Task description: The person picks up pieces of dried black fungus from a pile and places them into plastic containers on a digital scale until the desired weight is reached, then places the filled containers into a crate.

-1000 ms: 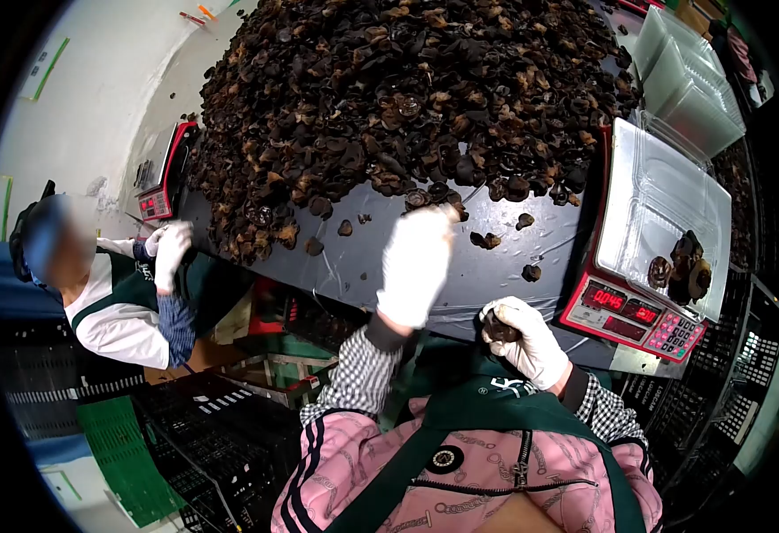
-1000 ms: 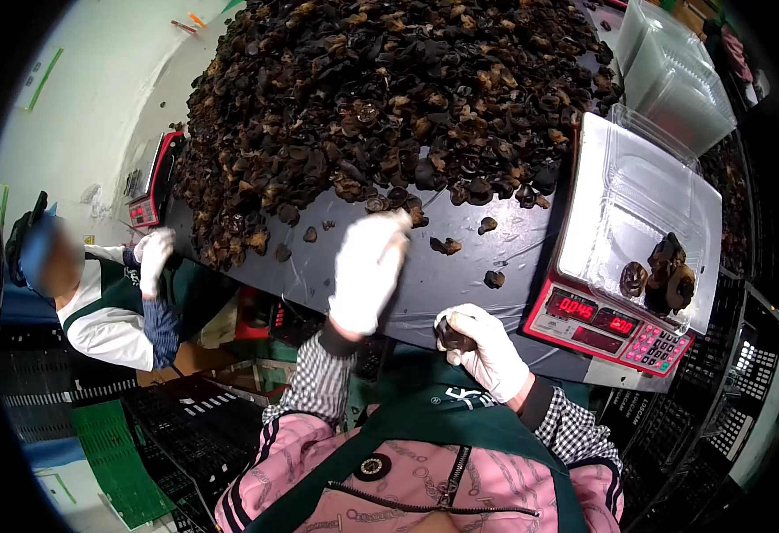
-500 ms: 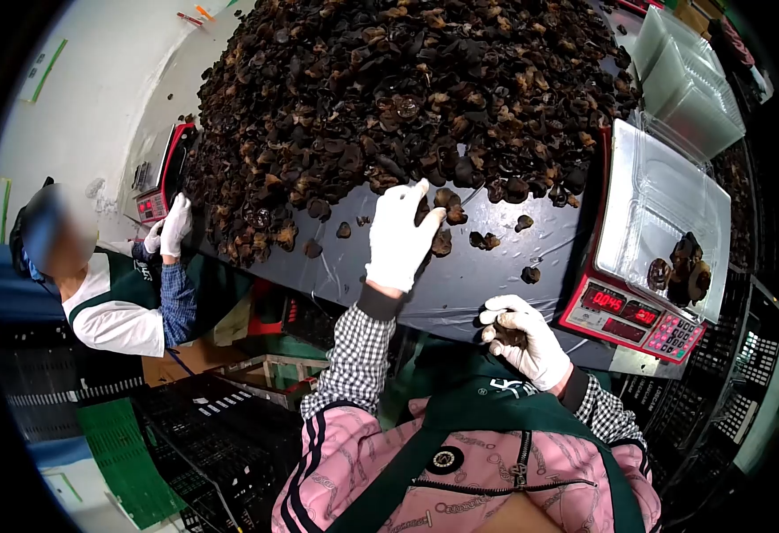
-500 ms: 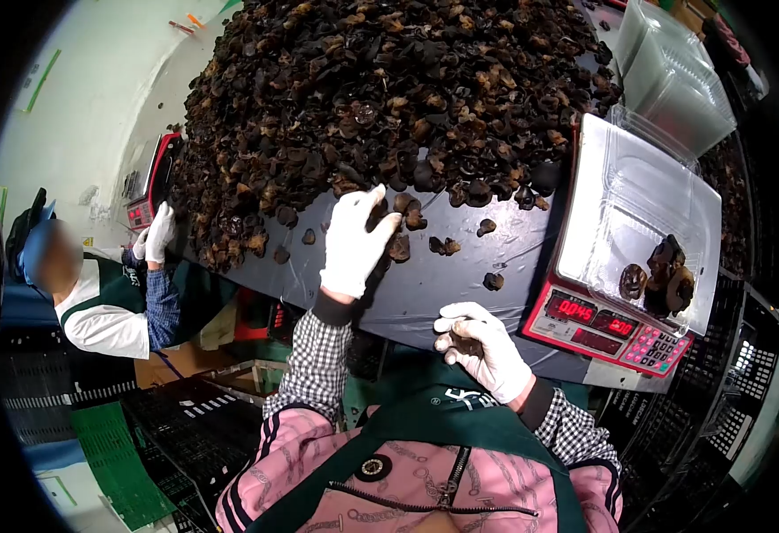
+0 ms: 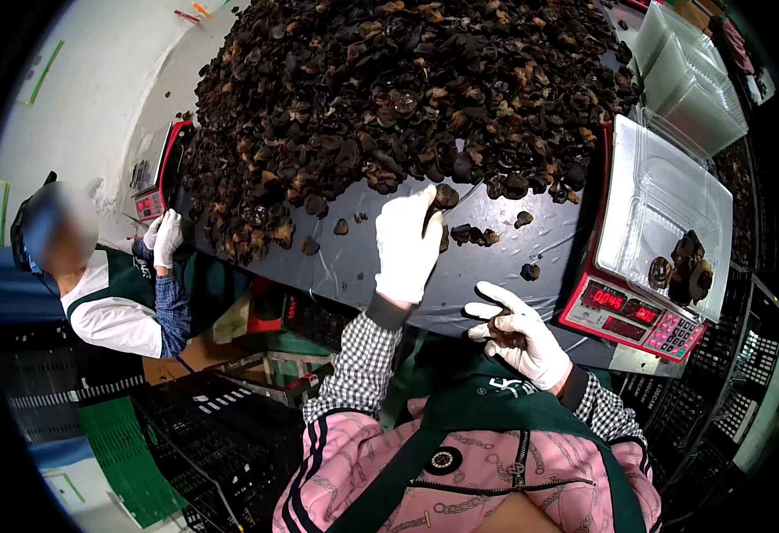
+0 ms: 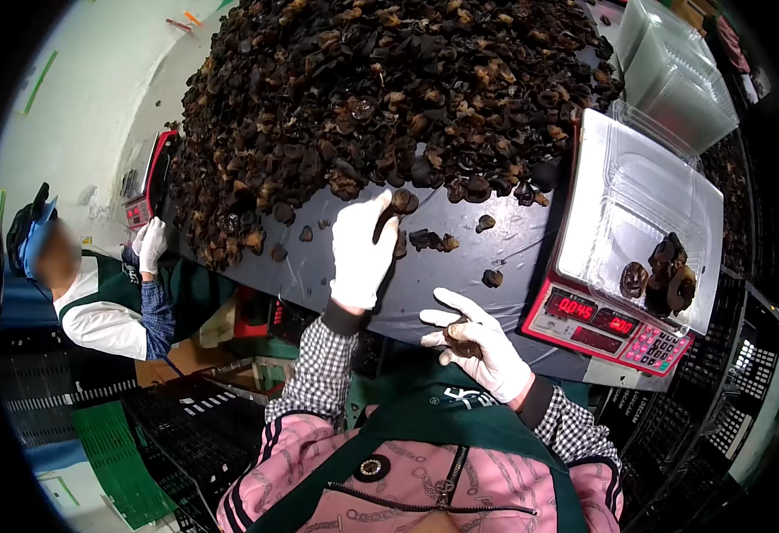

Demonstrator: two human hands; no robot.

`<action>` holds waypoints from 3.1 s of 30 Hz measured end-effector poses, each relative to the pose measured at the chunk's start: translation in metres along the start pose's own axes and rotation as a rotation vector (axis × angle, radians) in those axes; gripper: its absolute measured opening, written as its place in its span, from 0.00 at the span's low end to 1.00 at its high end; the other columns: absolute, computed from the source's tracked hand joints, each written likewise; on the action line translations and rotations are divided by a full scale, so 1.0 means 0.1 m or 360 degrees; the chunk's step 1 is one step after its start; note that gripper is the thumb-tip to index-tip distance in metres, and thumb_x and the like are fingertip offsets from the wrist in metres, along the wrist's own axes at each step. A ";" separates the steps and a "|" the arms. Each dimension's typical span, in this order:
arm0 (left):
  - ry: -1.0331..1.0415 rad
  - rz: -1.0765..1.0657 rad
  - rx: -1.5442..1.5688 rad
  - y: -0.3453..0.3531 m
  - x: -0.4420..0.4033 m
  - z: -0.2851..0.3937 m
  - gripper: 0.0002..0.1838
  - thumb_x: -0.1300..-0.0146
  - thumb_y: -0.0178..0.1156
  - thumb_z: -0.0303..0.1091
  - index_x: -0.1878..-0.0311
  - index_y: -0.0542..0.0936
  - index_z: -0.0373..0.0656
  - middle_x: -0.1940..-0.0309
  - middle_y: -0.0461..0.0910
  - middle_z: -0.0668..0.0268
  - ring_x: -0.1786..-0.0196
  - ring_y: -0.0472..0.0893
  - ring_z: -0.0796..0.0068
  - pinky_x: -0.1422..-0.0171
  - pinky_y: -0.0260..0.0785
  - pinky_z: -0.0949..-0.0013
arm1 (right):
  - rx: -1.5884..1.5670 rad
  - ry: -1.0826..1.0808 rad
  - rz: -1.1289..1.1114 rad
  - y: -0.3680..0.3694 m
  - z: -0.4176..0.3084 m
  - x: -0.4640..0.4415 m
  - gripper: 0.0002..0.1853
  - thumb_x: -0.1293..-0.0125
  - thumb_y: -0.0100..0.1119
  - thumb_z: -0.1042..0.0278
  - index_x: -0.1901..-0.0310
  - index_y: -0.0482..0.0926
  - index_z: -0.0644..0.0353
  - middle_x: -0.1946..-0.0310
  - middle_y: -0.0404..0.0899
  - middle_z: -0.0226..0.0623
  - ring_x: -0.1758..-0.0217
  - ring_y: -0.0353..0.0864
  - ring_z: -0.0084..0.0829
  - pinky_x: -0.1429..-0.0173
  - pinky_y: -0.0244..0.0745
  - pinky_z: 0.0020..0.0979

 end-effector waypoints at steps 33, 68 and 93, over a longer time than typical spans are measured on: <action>0.0000 -0.0291 0.0339 -0.27 0.59 0.67 0.20 0.45 0.70 0.21 0.46 0.85 0.36 0.67 0.83 0.59 0.65 0.81 0.58 0.56 0.72 0.59 | 0.0191 -0.0016 0.0240 -0.03 0.03 0.08 0.09 0.24 0.60 0.69 0.48 0.81 0.63 0.65 0.80 0.35 0.72 0.78 0.28 0.73 0.70 0.25; -0.0618 -0.0490 0.0780 -0.05 0.26 0.27 0.18 0.35 0.69 0.23 0.42 0.85 0.39 0.56 0.85 0.70 0.64 0.77 0.87 0.58 0.72 0.80 | 0.0175 -0.0097 0.0184 -0.07 0.02 0.17 0.11 0.21 0.58 0.61 0.52 0.80 0.61 0.63 0.83 0.35 0.66 0.84 0.27 0.67 0.76 0.26; 0.0355 -0.1067 0.0020 0.60 0.39 0.99 0.64 0.55 0.77 0.66 0.18 0.59 0.47 0.17 0.47 0.39 0.20 0.49 0.23 0.20 0.47 0.33 | 0.1218 -0.1519 0.0760 0.63 -1.32 1.65 0.08 0.33 0.53 0.84 0.56 0.78 0.62 0.58 0.85 0.44 0.75 0.77 0.20 0.74 0.72 0.23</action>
Point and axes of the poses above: each hand's wrist, its own x-axis away from the middle knuckle, its own y-axis out of the palm, z = x × y, the point moved 5 cm from there along -x, towards the middle knuckle
